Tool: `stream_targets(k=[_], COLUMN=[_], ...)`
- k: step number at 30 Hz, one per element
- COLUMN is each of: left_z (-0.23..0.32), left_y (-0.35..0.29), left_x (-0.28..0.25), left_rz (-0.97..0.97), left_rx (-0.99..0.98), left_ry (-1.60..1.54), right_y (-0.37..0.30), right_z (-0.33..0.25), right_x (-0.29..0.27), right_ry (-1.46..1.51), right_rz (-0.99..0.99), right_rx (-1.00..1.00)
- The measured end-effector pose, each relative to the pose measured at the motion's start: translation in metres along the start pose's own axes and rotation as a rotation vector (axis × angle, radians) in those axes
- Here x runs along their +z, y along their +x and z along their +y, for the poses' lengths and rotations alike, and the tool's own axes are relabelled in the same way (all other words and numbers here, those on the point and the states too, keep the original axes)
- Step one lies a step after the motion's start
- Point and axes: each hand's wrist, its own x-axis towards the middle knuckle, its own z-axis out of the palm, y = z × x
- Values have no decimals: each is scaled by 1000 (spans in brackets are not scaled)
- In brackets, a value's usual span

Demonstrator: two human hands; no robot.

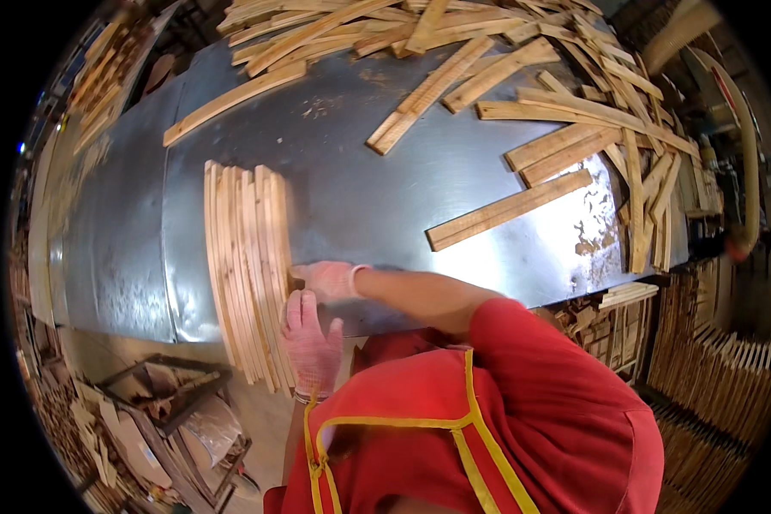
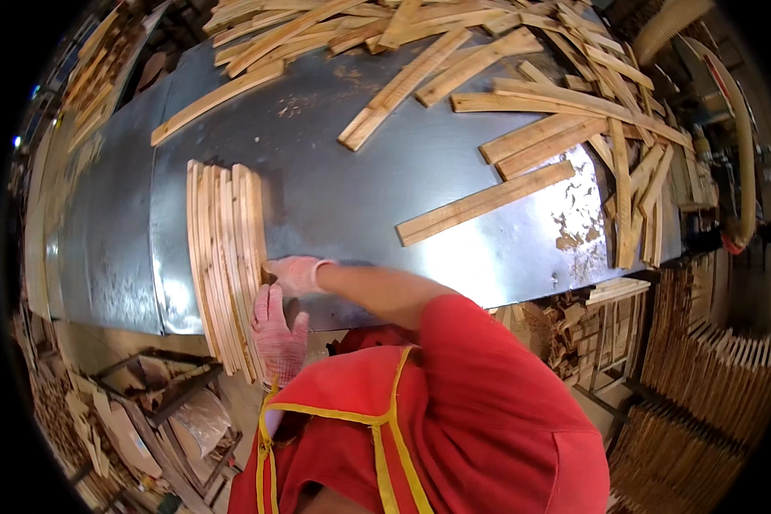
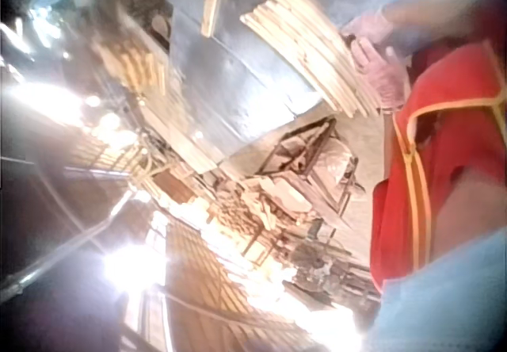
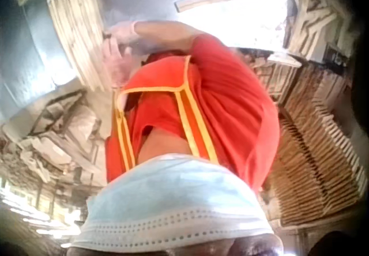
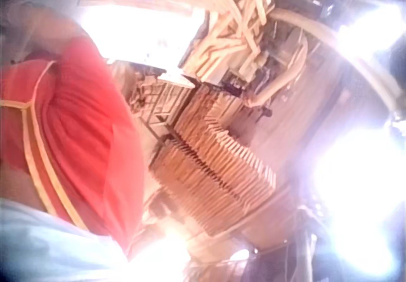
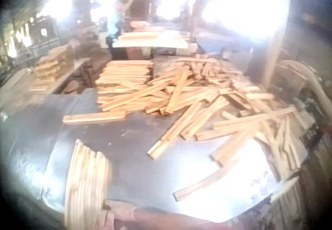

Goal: The person picks up thin wooden planks from a large pile on a metal table and stacks them neatly into a separate pile. The person wears pink gloves and a red shirt with yellow straps. Another person is visible in the background working with similar materials.

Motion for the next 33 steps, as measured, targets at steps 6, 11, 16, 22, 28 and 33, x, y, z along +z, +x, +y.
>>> stream_targets(k=[6,11,16,22,28,33], left_z=[41,131,201,186,68,-50], left_y=[22,76,131,135,53,-73], left_x=[59,106,130,132,54,95], left_rz=[-78,-234,-359,-310,-250,-235], left_rx=[276,437,507,558,220,-340], left_ry=[23,11,38,137,215,-482], right_y=[-176,-309,-282,-248,-245,-185], right_z=[174,305,284,286,216,178], right_x=[-193,-333,-388,-413,-362,-275], right_ry=[-86,-857,-870,-823,-640,289], right_rz=[609,915,571,483,355,558], right_rx=[318,732,753,727,523,338])
